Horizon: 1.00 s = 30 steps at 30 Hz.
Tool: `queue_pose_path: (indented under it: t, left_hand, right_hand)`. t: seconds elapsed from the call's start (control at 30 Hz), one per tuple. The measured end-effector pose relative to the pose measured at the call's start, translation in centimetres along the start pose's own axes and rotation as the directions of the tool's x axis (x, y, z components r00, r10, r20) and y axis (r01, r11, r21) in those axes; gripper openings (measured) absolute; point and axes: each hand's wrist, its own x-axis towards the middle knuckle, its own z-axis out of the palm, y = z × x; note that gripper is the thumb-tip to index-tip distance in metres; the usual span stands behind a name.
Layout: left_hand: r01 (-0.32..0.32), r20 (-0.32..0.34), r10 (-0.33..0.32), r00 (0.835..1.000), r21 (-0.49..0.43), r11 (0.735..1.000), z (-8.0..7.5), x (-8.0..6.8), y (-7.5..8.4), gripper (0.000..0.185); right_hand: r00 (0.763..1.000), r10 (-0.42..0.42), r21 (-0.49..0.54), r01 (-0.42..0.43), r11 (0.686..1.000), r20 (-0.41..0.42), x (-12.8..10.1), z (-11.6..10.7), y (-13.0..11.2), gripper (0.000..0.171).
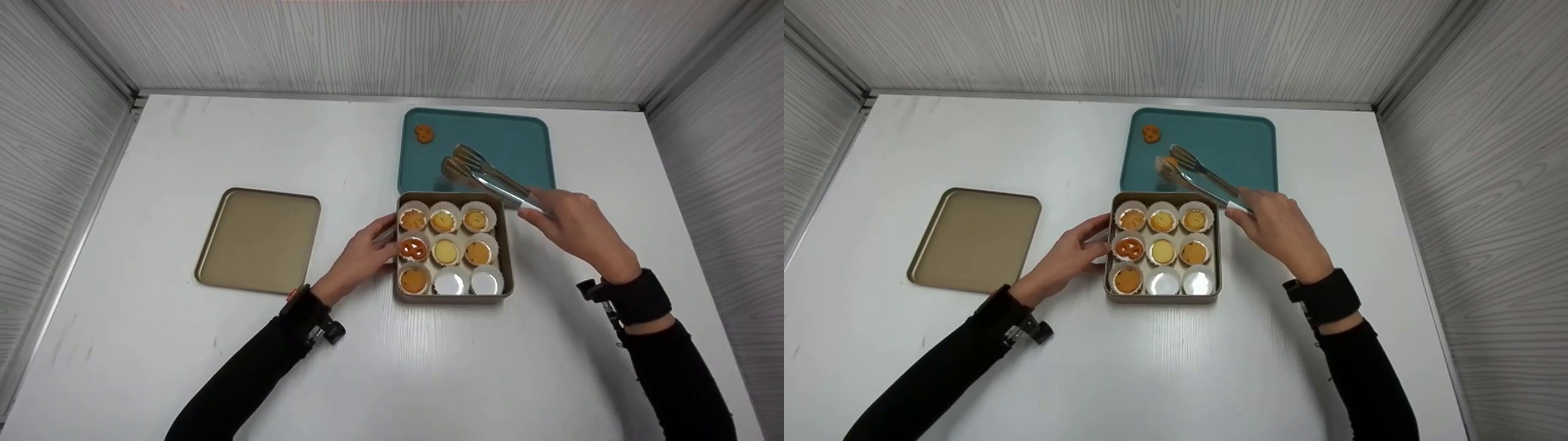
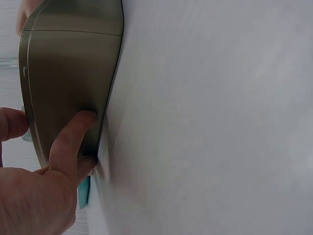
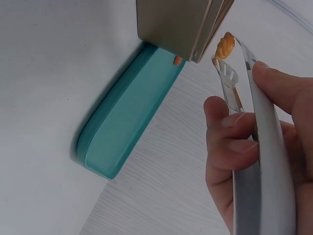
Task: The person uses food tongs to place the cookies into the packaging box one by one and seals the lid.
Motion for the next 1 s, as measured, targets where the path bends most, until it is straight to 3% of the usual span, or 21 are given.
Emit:
queue_pose_path:
  t: [0.43, 0.8, 1.0]
  left_hand:
    - [-0.013, 0.017, 0.013, 1.0, -0.005, 1.0, -0.1, 0.0, 0.0, 0.065]
    - [-0.02, 0.004, 0.02, 1.0, 0.009, 1.0, -0.1, -0.1, 0.0, 0.066]
    - [-0.019, 0.004, 0.019, 1.0, 0.016, 1.0, -0.1, -0.1, 0.0, 0.066]
  right_hand:
    - [0.998, 0.036, 0.082, -0.041, 0.996, 0.058, -3.2, -1.0, -0.6, 0.049]
    - [0.993, -0.03, 0.088, 0.02, 0.996, 0.114, -5.3, -2.1, -1.1, 0.031]
    - [0.984, -0.034, 0.095, 0.018, 0.995, 0.174, -6.6, -2.5, -0.7, 0.032]
